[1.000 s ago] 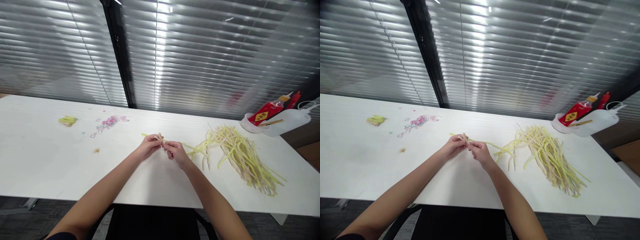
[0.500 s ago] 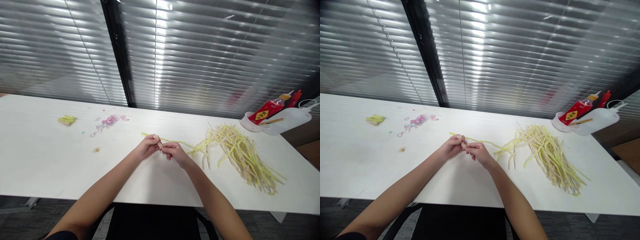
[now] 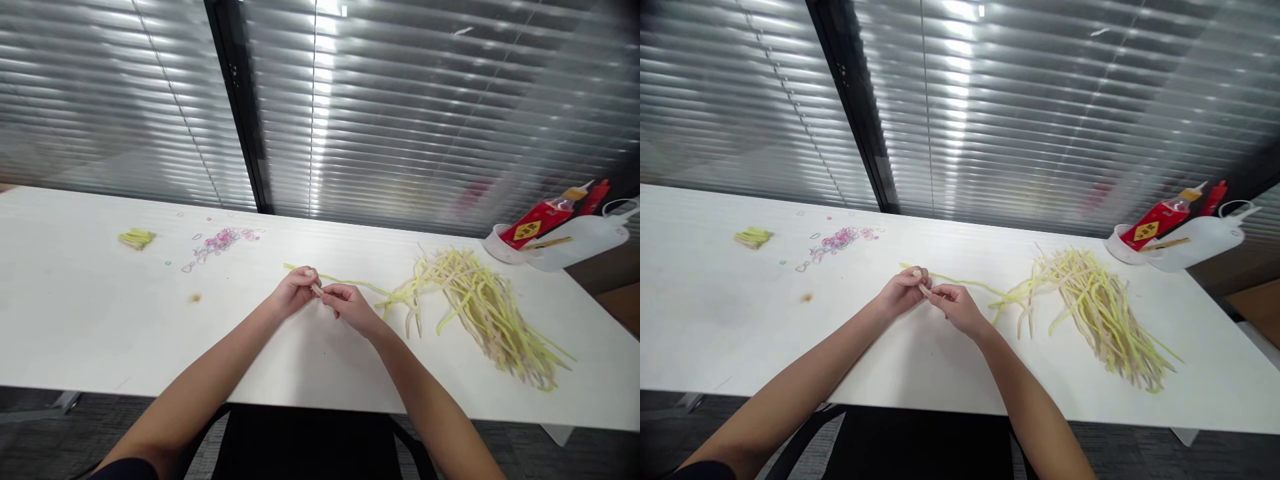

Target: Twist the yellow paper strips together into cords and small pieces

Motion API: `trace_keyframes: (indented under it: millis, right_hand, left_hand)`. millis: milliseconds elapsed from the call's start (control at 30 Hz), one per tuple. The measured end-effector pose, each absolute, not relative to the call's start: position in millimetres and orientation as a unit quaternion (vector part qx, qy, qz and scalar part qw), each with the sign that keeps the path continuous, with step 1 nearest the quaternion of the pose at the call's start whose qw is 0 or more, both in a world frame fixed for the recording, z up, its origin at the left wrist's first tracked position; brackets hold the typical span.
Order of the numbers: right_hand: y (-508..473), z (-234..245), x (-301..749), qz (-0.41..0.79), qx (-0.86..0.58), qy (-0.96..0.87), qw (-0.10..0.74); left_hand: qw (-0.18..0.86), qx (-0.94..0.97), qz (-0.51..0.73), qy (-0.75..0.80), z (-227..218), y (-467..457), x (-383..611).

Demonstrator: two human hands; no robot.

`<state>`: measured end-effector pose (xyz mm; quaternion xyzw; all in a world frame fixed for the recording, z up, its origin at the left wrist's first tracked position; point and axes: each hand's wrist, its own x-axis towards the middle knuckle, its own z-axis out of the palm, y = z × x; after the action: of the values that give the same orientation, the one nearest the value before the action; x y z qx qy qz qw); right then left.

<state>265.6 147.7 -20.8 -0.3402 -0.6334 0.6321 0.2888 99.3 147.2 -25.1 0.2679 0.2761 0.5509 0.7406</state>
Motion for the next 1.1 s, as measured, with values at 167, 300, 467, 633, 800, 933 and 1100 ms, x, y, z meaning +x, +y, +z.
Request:
trace_keyframes:
  millis: [167,300,467,633,800,933,1100]
  right_hand:
    - [147.2,-21.8,265.9,0.533,-0.373,-0.685,0.327]
    - [149.9,-23.2,268.7,0.543,-0.384,-0.669,0.332]
    - [151.7,-25.1,270.1,0.542,-0.391,-0.668,0.327]
    - [148.7,-20.5,269.5,0.515,-0.378,-0.699,0.321]
    - [144.5,-14.6,269.0,0.478,-0.363,-0.735,0.316]
    - [144.5,-15.1,268.5,0.489,-0.368,-0.721,0.324]
    - [149.8,-23.0,268.7,0.539,-0.389,-0.667,0.336]
  left_hand:
    - [0.732,0.265,0.540,0.319,-26.1,149.3,99.8]
    - [0.732,0.280,0.527,0.327,-24.8,148.6,100.3]
    - [0.729,0.279,0.538,0.319,-26.2,149.2,99.1]
    - [0.733,0.257,0.546,0.314,-26.8,149.0,98.4]
    - [0.753,0.244,0.529,0.305,-22.5,146.7,98.0]
    - [0.752,0.242,0.534,0.302,-23.0,148.2,97.5]
    - [0.708,0.283,0.553,0.336,-27.1,150.6,97.2]
